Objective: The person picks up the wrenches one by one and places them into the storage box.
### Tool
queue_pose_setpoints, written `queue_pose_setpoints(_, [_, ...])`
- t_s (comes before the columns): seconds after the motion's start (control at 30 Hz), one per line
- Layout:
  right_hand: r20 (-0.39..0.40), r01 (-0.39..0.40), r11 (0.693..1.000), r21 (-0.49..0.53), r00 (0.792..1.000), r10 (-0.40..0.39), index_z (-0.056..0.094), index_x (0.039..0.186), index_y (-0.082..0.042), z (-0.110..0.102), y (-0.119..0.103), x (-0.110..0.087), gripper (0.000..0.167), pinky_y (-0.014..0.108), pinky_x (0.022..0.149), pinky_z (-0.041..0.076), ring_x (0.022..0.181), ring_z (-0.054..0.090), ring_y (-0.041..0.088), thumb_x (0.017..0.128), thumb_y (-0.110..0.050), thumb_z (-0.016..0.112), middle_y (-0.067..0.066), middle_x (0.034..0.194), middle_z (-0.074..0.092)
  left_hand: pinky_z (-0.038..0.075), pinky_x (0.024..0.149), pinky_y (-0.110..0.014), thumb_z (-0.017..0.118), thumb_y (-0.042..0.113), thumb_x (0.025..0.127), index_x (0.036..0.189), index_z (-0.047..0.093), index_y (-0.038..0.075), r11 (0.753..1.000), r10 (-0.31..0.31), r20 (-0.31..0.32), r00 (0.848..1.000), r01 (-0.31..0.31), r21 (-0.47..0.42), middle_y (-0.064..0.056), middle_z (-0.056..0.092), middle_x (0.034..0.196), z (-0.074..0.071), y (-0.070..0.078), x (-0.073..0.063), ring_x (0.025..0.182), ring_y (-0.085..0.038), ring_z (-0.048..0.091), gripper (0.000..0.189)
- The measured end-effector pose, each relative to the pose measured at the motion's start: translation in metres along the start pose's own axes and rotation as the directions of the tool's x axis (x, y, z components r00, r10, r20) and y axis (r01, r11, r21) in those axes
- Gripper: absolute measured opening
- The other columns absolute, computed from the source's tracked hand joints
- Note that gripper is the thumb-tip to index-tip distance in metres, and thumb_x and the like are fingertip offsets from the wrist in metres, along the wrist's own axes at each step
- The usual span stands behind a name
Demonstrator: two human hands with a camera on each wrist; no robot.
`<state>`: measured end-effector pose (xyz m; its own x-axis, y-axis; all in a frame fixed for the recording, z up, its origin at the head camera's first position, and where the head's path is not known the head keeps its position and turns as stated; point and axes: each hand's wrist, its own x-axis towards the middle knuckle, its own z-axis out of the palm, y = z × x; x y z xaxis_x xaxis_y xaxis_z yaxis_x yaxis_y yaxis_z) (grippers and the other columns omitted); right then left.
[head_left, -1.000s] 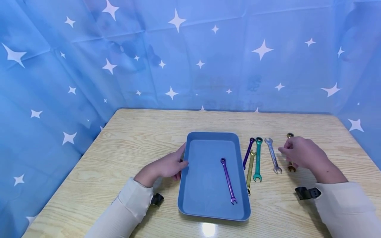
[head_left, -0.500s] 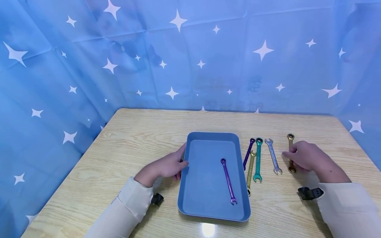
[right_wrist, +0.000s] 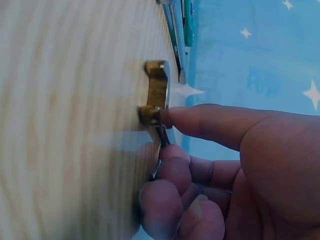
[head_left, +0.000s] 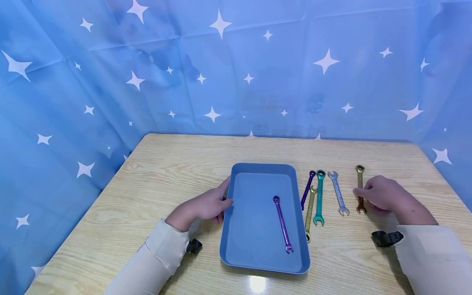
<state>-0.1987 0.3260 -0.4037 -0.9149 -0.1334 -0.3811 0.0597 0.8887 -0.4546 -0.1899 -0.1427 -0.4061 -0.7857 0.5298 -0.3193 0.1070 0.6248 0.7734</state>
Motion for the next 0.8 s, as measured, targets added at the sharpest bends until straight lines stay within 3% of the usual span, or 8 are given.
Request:
queue_pose_setpoints(0.63, [0.013, 0.022, 0.999, -0.029, 1.000, -0.022, 0.050, 0.056, -0.017, 0.0024, -0.0025, -0.0006, 0.048, 0.032, 0.047, 0.039, 0.040, 0.038, 0.010, 0.104, -0.025, 0.046, -0.007, 0.046, 0.037, 0.056, 0.053, -0.040, 0.041, 0.017, 0.107, 0.161, -0.012, 0.029, 1.000, 0.019, -0.001, 1.000, -0.019, 0.002, -0.014, 0.064, 0.062, 0.0002, -0.0009, 0.0011, 0.050, -0.027, 0.063, 0.077])
queue_pose_setpoints(0.8, [0.017, 0.012, 1.000, -0.016, 1.000, -0.011, 0.045, 0.055, -0.019, 0.0031, -0.0023, -0.0010, 0.049, 0.032, 0.049, 0.039, 0.040, 0.037, 0.010, 0.103, -0.027, 0.049, -0.007, 0.046, 0.036, 0.056, 0.053, -0.040, 0.041, 0.017, 0.107, 0.160, -0.013, 0.029, 1.000, 0.013, -0.002, 1.000, -0.013, 0.003, -0.014, 0.064, 0.062, 0.0001, -0.0007, 0.0005, 0.051, -0.027, 0.063, 0.077])
